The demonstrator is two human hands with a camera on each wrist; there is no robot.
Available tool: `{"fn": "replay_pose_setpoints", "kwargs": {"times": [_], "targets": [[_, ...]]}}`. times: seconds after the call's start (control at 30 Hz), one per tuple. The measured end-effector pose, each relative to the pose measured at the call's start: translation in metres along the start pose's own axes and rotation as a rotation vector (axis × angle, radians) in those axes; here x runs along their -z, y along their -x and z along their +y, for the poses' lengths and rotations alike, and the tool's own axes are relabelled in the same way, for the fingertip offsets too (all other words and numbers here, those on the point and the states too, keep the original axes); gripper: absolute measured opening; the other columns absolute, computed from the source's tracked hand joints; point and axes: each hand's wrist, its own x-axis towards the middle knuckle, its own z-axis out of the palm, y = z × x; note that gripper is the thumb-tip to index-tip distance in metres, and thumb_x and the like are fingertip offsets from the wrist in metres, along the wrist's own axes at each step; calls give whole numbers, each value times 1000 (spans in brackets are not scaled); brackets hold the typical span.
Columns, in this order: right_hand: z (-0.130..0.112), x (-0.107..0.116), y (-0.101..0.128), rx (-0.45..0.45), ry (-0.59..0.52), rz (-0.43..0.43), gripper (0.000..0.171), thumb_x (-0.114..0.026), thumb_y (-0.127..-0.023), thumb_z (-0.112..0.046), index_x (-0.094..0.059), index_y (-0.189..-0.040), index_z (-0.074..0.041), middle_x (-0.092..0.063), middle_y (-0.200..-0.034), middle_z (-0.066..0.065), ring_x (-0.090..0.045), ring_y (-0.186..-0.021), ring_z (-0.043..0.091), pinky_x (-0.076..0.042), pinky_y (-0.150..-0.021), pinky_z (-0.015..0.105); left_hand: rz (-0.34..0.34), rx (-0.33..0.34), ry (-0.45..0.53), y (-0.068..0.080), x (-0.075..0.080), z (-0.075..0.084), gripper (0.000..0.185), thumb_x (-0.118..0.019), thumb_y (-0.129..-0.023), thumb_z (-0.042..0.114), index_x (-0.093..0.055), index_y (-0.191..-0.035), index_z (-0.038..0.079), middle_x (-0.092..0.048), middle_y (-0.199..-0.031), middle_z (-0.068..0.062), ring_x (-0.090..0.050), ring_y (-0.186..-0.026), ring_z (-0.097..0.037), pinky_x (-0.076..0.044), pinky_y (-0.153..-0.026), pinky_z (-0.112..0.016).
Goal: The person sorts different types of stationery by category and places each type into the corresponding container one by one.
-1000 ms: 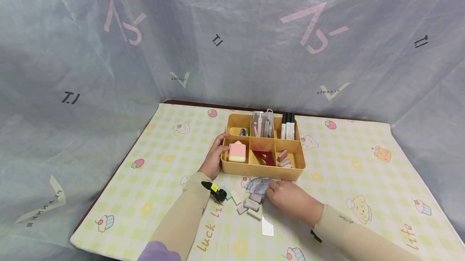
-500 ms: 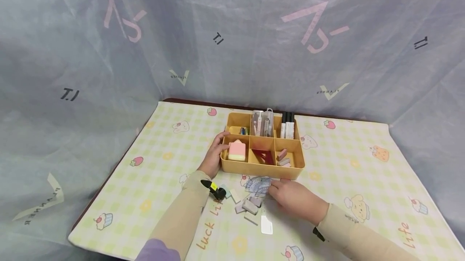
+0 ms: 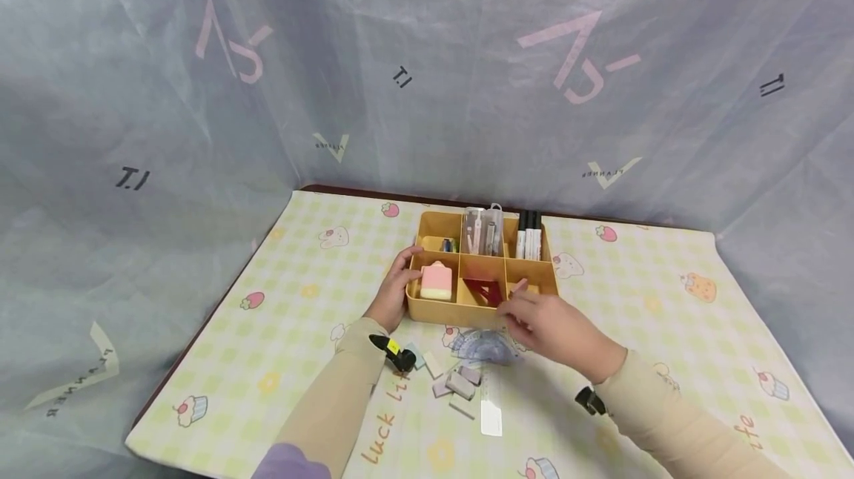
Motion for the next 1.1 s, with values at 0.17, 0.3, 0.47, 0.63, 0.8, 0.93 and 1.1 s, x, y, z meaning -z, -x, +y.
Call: {"fn": "replay_pose_setpoints", "kwargs": {"times": [0.17, 0.3, 0.47, 0.63, 0.8, 0.93, 1.1], "targets": [[11, 15, -20, -132, -29, 70, 15, -72, -86, -3, -70, -100, -9, -66, -88, -4, -55, -72, 7, -51, -62, 26, 4, 0, 2, 0, 0, 0, 56, -46, -95, 8, -37, -150, 6, -25, -163, -3, -23, -149, -25, -20, -120, -48], [20, 16, -35, -227, -43, 64, 9, -72, -89, -6, -70, -98, -9, -67, -86, -4, -56, -71, 9, -52, -63, 29, 6, -8, 3, 0, 1, -1, 55, -46, -95, 8, -38, -149, 7, -26, -163, -5, -24, -149, -26, -20, -120, -48], [28, 4, -47, -267, 0, 51, 12, -77, -88, -10, -71, -98, -9, -69, -87, -1, -59, -72, 12, -55, -66, 32, 3, -16, -1, 0, 2, -2, 54, -47, -95, 8, -40, -148, 8, -22, -166, -5, -20, -150, -25, -18, -120, -48], [31, -11, -56, -231, 142, -14, 15, -76, -90, -14, -73, -102, -7, -68, -88, 2, -62, -73, 16, -59, -70, 34, -10, -27, 19, -1, 1, -3, 53, -48, -95, 8, -40, -148, 8, -20, -166, -5, -19, -151, -26, -18, -120, -49], [30, -23, -60, -116, 312, -110, 16, -79, -86, -11, -76, -102, -8, -69, -89, 4, -66, -76, 18, -60, -70, 34, -4, -6, 17, -1, 1, -2, 53, -49, -95, 10, -41, -148, 11, -16, -167, 1, -15, -152, -22, -16, -121, -48], [31, -31, -60, -82, 377, -142, 11, -78, -87, -9, -77, -98, -11, -71, -91, 4, -65, -77, 19, -60, -71, 34, -2, -1, 9, -1, 1, 0, 56, -49, -95, 10, -39, -149, 9, -14, -168, 0, -14, -153, -21, -15, -122, -46], [37, -41, -57, -47, 381, -137, 6, -76, -88, -13, -80, -94, -12, -75, -90, 3, -61, -77, 20, -52, -75, 33, 4, 14, 8, 0, 1, 0, 54, -48, -95, 10, -41, -149, 11, -17, -167, 1, -18, -151, -20, -18, -121, -46]]}}
